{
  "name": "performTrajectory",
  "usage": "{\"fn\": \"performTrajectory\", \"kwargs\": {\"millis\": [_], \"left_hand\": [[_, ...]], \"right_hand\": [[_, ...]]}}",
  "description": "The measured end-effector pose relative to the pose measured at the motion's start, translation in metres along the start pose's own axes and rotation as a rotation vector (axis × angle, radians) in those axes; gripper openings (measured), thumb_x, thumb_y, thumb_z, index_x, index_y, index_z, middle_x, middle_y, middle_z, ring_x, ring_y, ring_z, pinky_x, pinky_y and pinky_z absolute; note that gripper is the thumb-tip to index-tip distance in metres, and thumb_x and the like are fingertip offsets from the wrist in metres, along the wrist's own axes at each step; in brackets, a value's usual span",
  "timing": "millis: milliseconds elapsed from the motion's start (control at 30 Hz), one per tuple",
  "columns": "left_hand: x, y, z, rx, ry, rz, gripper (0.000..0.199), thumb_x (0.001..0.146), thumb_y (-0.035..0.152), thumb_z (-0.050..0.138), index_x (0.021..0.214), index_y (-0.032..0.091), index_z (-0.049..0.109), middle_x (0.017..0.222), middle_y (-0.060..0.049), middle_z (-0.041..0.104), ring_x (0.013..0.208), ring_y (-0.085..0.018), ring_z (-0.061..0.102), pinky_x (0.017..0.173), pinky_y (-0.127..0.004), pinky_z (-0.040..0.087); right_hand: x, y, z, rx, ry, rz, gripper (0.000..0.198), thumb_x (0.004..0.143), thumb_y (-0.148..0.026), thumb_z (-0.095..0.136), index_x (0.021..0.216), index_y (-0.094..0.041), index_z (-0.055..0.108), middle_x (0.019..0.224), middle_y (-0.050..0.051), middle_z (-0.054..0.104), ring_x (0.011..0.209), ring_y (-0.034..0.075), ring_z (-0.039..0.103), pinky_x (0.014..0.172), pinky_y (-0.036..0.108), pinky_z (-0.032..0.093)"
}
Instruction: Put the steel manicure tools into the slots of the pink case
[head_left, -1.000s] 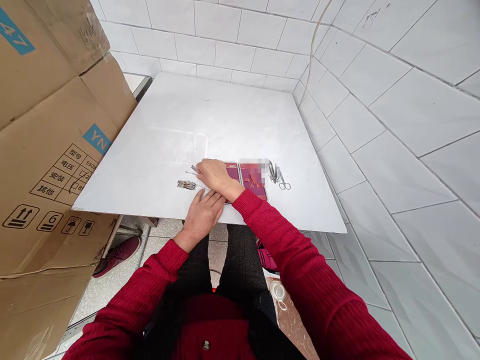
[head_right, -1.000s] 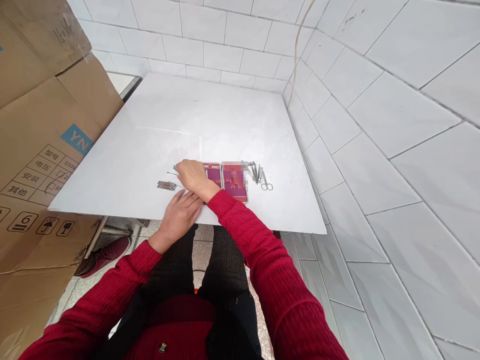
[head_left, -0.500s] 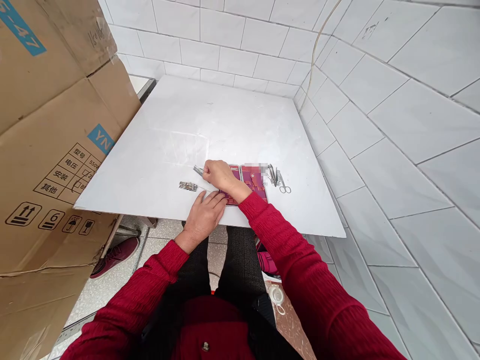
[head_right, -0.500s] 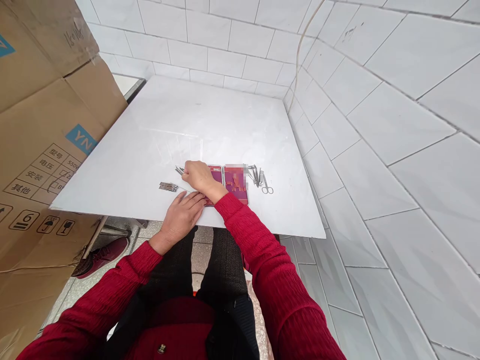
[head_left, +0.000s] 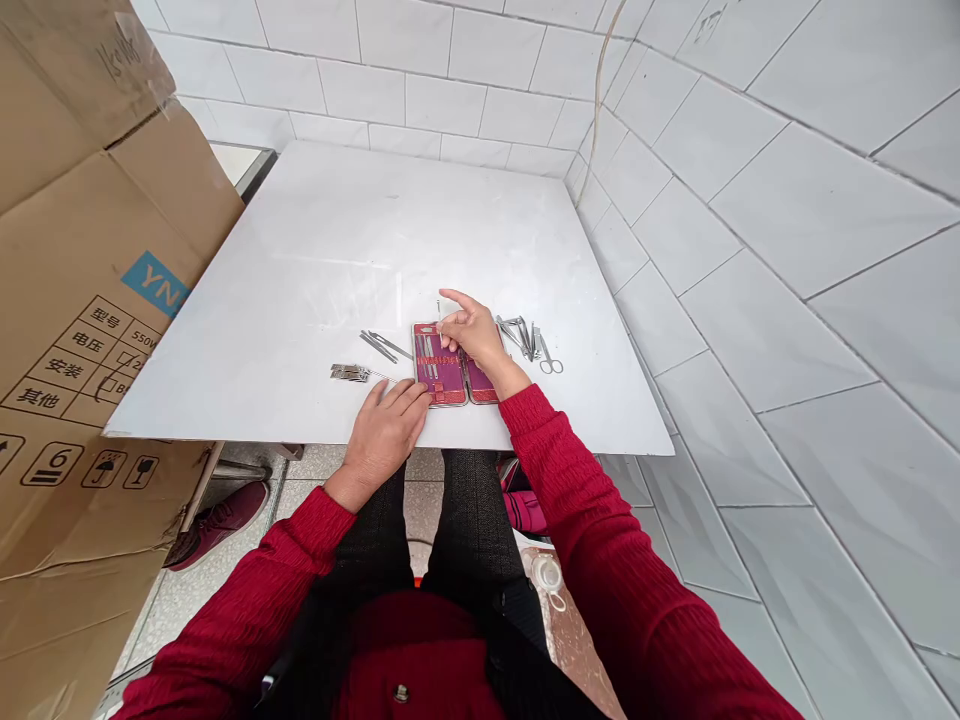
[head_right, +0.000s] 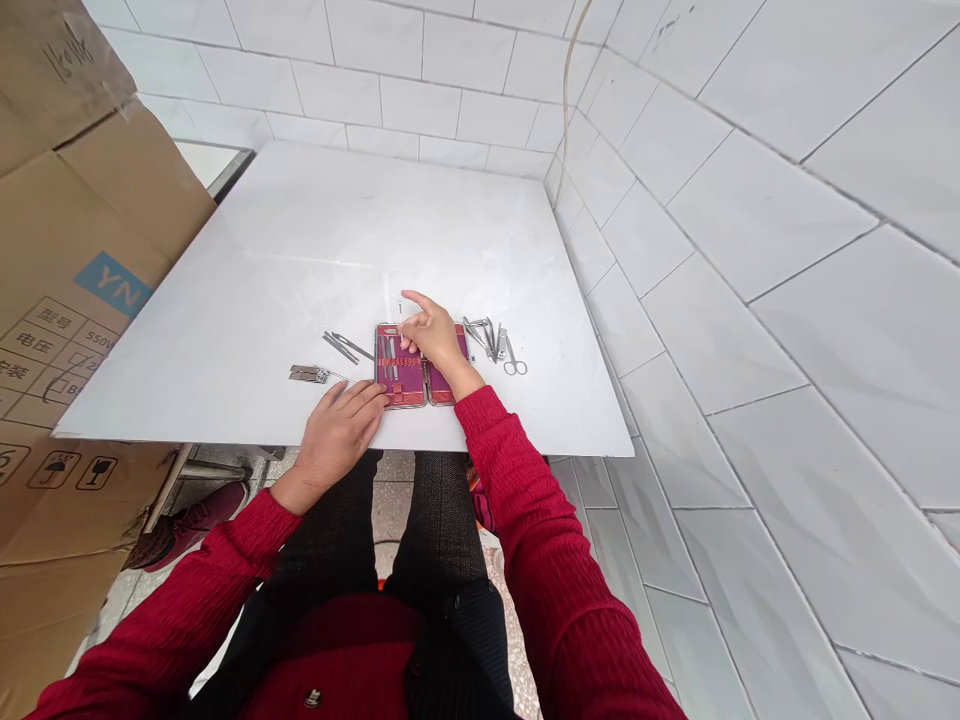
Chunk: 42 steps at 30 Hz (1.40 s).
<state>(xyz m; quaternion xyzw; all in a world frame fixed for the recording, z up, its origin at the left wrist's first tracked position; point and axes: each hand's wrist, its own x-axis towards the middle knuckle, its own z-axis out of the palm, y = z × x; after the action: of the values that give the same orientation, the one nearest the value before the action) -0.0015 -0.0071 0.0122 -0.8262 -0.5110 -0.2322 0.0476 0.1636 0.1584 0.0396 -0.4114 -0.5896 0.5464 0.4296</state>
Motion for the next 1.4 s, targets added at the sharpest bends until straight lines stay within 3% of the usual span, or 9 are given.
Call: {"fn": "performTrajectory", "kwargs": {"millis": [267, 433, 633, 833, 1033, 1400], "left_hand": [[0.001, 0.000, 0.000, 0.015, 0.005, 0.005, 0.032, 0.105, 0.019, 0.044, 0.125, 0.022, 0.069, 0.134, -0.008, 0.072, 0.129, -0.026, 0.063, 0.113, -0.051, 0.043], [0.002, 0.000, 0.001, 0.025, 0.012, 0.011, 0.031, 0.105, 0.019, 0.045, 0.125, 0.022, 0.068, 0.133, -0.007, 0.072, 0.128, -0.026, 0.063, 0.113, -0.050, 0.043], [0.002, 0.000, 0.001, 0.052, 0.037, 0.035, 0.029, 0.106, 0.018, 0.045, 0.122, 0.020, 0.069, 0.131, -0.007, 0.073, 0.126, -0.026, 0.065, 0.112, -0.050, 0.044], [0.002, 0.000, 0.001, 0.050, 0.040, 0.041, 0.028, 0.105, 0.019, 0.047, 0.122, 0.021, 0.069, 0.132, -0.006, 0.073, 0.127, -0.027, 0.065, 0.111, -0.051, 0.044], [0.002, -0.001, 0.001, 0.061, 0.046, 0.039, 0.028, 0.106, 0.019, 0.047, 0.123, 0.020, 0.069, 0.133, -0.007, 0.073, 0.127, -0.027, 0.065, 0.111, -0.050, 0.045], [0.002, 0.000, 0.001, 0.086, 0.045, 0.044, 0.028, 0.106, 0.019, 0.045, 0.122, 0.020, 0.068, 0.133, -0.005, 0.073, 0.126, -0.026, 0.065, 0.111, -0.049, 0.044]], "right_hand": [[-0.001, 0.012, 0.004, -0.126, 0.003, -0.038, 0.053, 0.081, -0.021, 0.064, 0.134, -0.019, 0.064, 0.063, -0.009, 0.064, 0.052, 0.010, 0.059, 0.051, 0.019, 0.049], [0.001, 0.017, 0.005, -0.297, 0.023, -0.088, 0.038, 0.084, -0.020, 0.062, 0.121, -0.018, 0.072, 0.072, -0.005, 0.068, 0.057, 0.010, 0.061, 0.059, 0.022, 0.051], [0.003, 0.023, 0.004, -0.376, 0.018, -0.126, 0.037, 0.088, -0.016, 0.060, 0.122, -0.018, 0.074, 0.075, -0.003, 0.071, 0.058, 0.012, 0.061, 0.066, 0.027, 0.054], [-0.001, 0.014, 0.004, -0.672, 0.088, -0.272, 0.032, 0.097, -0.012, 0.051, 0.111, -0.018, 0.079, 0.103, 0.006, 0.075, 0.096, 0.019, 0.067, 0.091, 0.031, 0.052], [-0.006, 0.010, 0.007, -0.840, 0.067, -0.234, 0.040, 0.099, -0.008, 0.044, 0.114, -0.020, 0.079, 0.108, 0.005, 0.068, 0.097, 0.018, 0.063, 0.085, 0.028, 0.049], [-0.016, 0.005, 0.010, -0.840, 0.049, -0.193, 0.041, 0.096, -0.005, 0.044, 0.105, -0.021, 0.081, 0.105, 0.003, 0.067, 0.089, 0.016, 0.061, 0.077, 0.027, 0.045]]}}
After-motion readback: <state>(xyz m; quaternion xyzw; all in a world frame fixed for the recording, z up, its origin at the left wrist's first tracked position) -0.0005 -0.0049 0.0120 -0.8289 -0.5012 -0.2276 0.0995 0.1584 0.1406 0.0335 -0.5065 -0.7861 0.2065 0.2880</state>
